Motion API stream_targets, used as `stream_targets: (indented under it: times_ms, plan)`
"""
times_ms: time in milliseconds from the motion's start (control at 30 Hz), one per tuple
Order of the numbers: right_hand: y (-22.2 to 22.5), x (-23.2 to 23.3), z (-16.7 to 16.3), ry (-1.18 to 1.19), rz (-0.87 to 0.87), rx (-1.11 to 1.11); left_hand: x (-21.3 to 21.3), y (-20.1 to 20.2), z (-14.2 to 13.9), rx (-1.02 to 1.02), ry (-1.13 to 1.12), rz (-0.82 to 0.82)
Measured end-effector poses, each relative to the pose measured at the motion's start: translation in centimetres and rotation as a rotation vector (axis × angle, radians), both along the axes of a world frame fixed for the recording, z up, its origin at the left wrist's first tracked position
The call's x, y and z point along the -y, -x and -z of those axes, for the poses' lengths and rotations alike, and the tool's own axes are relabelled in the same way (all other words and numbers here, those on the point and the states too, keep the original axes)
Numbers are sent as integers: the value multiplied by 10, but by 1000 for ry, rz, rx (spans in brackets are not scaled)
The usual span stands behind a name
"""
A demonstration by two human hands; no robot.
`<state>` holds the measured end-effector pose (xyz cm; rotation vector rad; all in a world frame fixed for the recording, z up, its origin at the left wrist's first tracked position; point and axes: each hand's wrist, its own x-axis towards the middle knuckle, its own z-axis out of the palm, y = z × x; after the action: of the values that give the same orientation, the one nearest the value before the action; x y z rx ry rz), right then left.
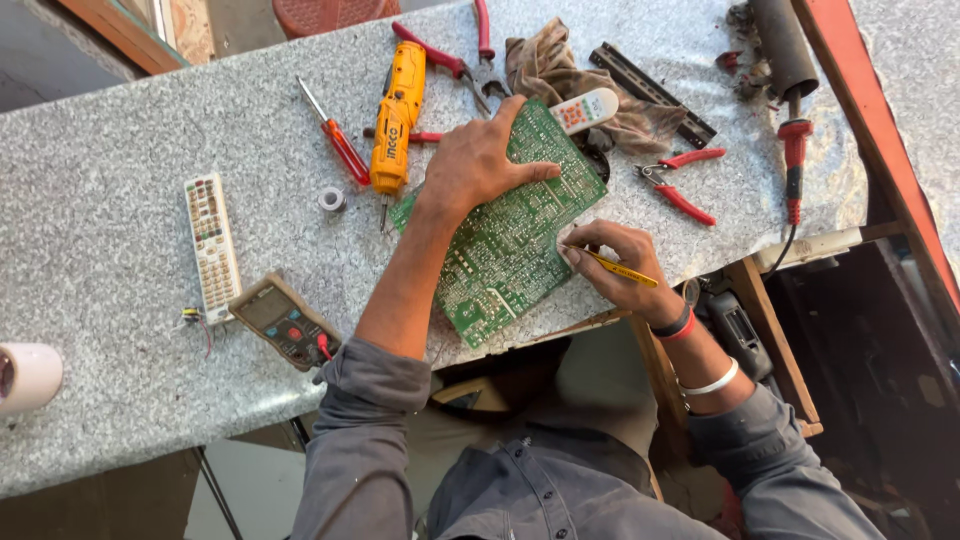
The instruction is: The person holds a green circuit board on a workbench and traces along its components and traces with a pencil, marking points on the board. They briefly reach toward a parts drawer, reposition the board, and continue marking different areas across the episode.
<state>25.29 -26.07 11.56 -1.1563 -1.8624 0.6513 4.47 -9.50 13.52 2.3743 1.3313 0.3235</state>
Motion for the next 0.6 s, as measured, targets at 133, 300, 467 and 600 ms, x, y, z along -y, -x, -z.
stream_targets:
  times_ms: [133,300,467,600]
  plan:
    - [-3,-1,2,-20,-48,-38,2,-3,-3,-12,31,-7]
    - [-3,0,-1,-23,-72,36,2,-2,-4,-23,49,-15]
    - [1,0,-4,-32,-72,14,2,-2,-3,-17,51,-23]
    - [2,0,-2,-30,-76,-58,2,-3,-2,-1,25,-9]
